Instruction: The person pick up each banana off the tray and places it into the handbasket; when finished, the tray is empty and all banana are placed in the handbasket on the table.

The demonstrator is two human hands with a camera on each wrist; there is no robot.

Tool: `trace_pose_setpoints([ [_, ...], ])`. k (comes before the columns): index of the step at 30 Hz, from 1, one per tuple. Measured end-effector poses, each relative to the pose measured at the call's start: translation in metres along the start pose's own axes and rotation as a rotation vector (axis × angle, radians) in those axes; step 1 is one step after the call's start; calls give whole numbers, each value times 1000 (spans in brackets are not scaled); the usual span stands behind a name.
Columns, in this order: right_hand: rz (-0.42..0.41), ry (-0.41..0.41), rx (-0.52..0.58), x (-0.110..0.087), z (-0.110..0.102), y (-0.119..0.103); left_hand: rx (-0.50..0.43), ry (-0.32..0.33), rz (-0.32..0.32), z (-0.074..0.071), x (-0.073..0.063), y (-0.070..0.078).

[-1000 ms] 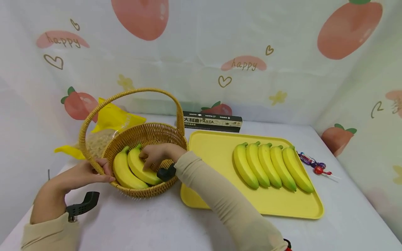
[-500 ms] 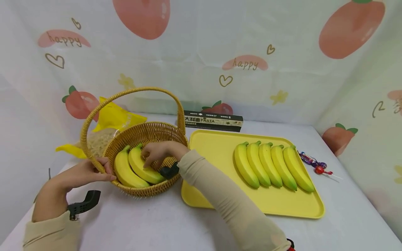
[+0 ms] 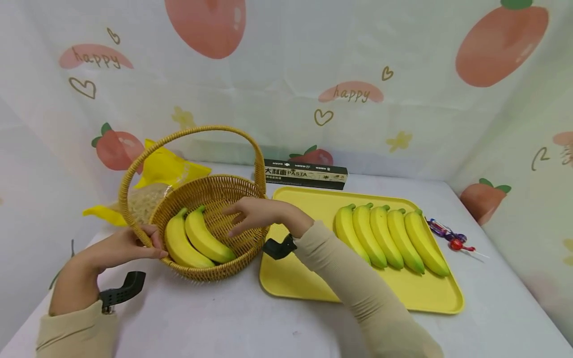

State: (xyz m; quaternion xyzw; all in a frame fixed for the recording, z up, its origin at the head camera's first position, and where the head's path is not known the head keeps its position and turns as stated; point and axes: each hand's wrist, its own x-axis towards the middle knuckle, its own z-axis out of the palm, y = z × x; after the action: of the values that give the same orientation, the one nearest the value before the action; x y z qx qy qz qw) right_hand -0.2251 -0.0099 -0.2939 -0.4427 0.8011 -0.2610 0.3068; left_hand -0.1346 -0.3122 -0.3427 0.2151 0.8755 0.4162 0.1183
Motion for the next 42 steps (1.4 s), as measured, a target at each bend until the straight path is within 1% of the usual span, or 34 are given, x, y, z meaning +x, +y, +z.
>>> trace_pose_setpoints([
  [5,-8,110,21,-32,1,9,7,1,-11,1,-1,2],
  [7,-10,152,58,-45,3,14,4,2,-2,1,-1,2],
  [11,-33,232,100,-72,12,31,1,-3,17,2,0,3],
  [14,-23,299,132,-92,21,46,2,-6,37,1,0,2],
  [20,36,470,218,-133,37,77,-1,-12,46,1,0,0],
  [27,158,662,247,-172,51,108,-16,-6,72,-1,-1,-1],
  [30,206,713,237,-185,58,117,-2,0,78,0,-2,-2],
  [34,258,749,225,-195,64,124,3,-9,74,0,-4,-4],
  [38,275,770,223,-197,66,129,-1,-11,96,1,-2,-4],
  [42,284,758,204,-196,68,135,-5,-9,109,2,0,-3],
])
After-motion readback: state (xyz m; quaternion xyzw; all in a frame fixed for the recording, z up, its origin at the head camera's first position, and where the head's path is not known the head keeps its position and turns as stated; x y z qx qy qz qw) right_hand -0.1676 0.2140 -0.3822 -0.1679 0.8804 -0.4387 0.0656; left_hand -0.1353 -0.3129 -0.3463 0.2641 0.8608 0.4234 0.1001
